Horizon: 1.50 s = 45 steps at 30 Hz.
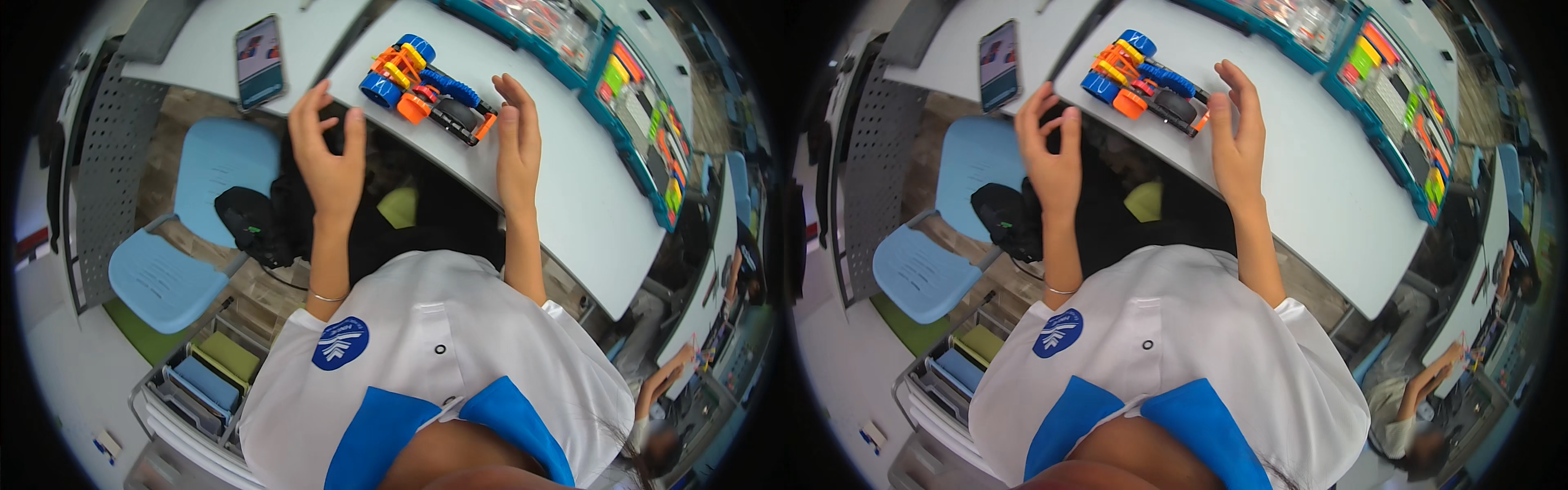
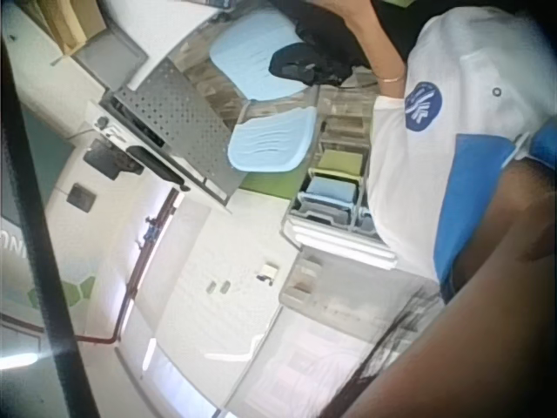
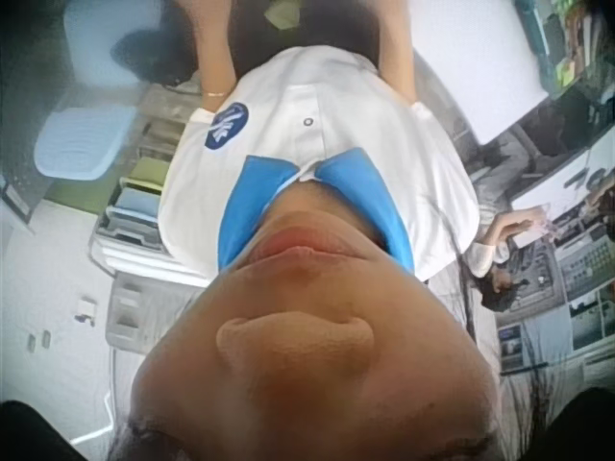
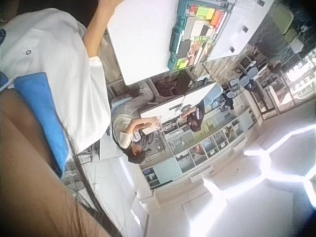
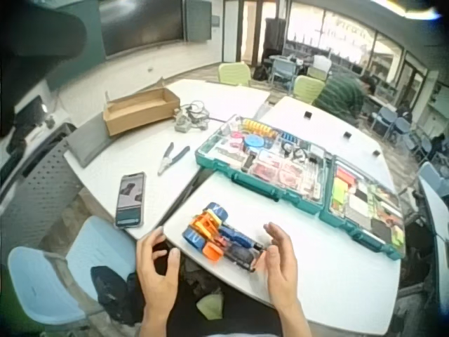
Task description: The person assembles a small toy vehicle using colorful plastic building blocks. They connect wheels and frame pieces, then disassemble and reconfigure the structure by hand.
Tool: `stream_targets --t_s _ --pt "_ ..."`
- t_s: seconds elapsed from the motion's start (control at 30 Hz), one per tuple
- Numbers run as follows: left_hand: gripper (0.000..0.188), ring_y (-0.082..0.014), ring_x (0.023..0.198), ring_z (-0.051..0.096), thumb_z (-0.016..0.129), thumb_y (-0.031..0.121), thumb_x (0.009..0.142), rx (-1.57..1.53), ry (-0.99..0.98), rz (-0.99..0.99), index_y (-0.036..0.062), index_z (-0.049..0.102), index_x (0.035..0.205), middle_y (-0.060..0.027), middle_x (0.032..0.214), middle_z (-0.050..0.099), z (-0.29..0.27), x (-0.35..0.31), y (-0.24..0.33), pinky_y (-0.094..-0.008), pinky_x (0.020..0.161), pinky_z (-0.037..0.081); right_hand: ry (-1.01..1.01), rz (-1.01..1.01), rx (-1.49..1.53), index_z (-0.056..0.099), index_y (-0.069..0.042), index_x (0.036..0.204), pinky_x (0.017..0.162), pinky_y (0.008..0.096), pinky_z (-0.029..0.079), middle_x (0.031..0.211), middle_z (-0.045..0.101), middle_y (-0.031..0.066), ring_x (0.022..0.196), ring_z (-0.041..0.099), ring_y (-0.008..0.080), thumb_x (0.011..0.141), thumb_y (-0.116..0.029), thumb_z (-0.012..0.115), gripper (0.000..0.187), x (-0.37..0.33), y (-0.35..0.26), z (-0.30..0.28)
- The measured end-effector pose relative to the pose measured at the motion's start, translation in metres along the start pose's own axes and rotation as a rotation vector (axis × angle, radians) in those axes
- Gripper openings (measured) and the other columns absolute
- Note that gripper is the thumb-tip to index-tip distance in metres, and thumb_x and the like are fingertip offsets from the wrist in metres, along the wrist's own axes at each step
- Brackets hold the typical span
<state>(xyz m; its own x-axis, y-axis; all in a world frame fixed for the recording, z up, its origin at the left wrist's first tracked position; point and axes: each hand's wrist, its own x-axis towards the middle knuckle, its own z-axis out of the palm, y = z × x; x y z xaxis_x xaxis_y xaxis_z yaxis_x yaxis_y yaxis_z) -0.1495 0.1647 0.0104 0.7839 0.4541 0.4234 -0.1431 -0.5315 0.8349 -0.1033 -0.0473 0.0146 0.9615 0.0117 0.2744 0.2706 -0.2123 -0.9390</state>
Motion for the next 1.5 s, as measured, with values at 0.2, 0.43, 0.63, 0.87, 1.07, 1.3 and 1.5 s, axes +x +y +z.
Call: stream_targets --t_s 0.2,0.43,0.63,0.87,1.07,1.3,1.5 --pt "0.038 -0.0221 0.111 0.059 0.066 0.011 0.094 -0.032 -0.014 -0.068 -0.0004 0.056 0.129 -0.0129 0.126 0.054 0.004 -0.011 0.004 -0.0314 0.087 0.052 0.266 0.093 -0.149 0.052 0.0 0.135 0.113 0.0402 0.033 0.132 0.06 0.0179 0.129 0.051 0.0263 0.107 -0.048 0.029 0.06 -0.047 0.01 -0.101" --pt "0.036 -0.0212 0.114 0.057 0.064 0.014 0.097 -0.04 -0.098 -0.031 0.0005 0.057 0.13 -0.0128 0.125 0.054 0.017 -0.021 0.006 -0.0323 0.089 0.05 0.65 0.215 -0.339 0.054 0.002 0.132 0.111 0.04 0.035 0.129 0.061 0.0198 0.127 0.053 0.0271 0.104 -0.06 0.018 0.077 -0.126 0.001 -0.196" --pt "0.036 -0.0208 0.115 0.057 0.063 0.018 0.098 -0.04 -0.144 -0.01 0.0029 0.057 0.13 -0.0116 0.129 0.054 0.022 -0.03 0.015 -0.0337 0.091 0.048 0.786 0.217 -0.295 0.055 0.005 0.13 0.109 0.0379 0.038 0.128 0.06 0.0212 0.126 0.054 0.0276 0.106 -0.055 0.022 0.072 -0.162 0.007 -0.236" --pt "0.035 -0.02 0.116 0.059 0.062 0.019 0.098 -0.059 -0.161 -0.014 0.0035 0.059 0.129 -0.0104 0.129 0.057 0.018 -0.055 0.027 -0.0332 0.092 0.047 0.417 0.174 -0.373 0.057 -0.001 0.132 0.108 0.0381 0.04 0.131 0.06 0.0143 0.124 0.056 0.0245 0.097 -0.031 0.062 0.046 -0.174 0.003 -0.252" --pt "0.034 -0.0191 0.113 0.061 0.062 0.015 0.098 -0.069 -0.178 0.003 0.0031 0.059 0.129 -0.0103 0.124 0.063 0.01 -0.076 0.05 -0.0322 0.092 0.047 0.316 0.173 -0.357 0.06 -0.003 0.128 0.097 0.0315 0.044 0.115 0.061 0.0078 0.108 0.058 0.0201 0.073 -0.019 0.086 0.063 -0.175 0.0 -0.258" --pt "0.033 -0.0185 0.109 0.063 0.062 0.006 0.095 -0.198 -0.313 0.035 0.0015 0.06 0.128 -0.0111 0.119 0.066 0.02 -0.097 0.09 -0.0305 0.088 0.049 0.298 -0.008 -0.241 0.062 -0.003 0.123 0.097 0.0297 0.047 0.117 0.059 0.0072 0.111 0.058 0.0177 0.066 -0.003 0.088 0.063 -0.153 -0.013 -0.227" --pt "0.034 -0.0188 0.111 0.063 0.062 0.005 0.093 -0.216 -0.505 0.189 0.0015 0.061 0.127 -0.0114 0.121 0.065 0.026 -0.101 0.117 -0.0298 0.089 0.05 0.245 -0.161 -0.374 0.063 -0.003 0.122 0.093 0.0339 0.053 0.119 0.058 0.0097 0.109 0.061 0.021 0.066 -0.007 0.089 0.062 -0.128 -0.031 -0.193"
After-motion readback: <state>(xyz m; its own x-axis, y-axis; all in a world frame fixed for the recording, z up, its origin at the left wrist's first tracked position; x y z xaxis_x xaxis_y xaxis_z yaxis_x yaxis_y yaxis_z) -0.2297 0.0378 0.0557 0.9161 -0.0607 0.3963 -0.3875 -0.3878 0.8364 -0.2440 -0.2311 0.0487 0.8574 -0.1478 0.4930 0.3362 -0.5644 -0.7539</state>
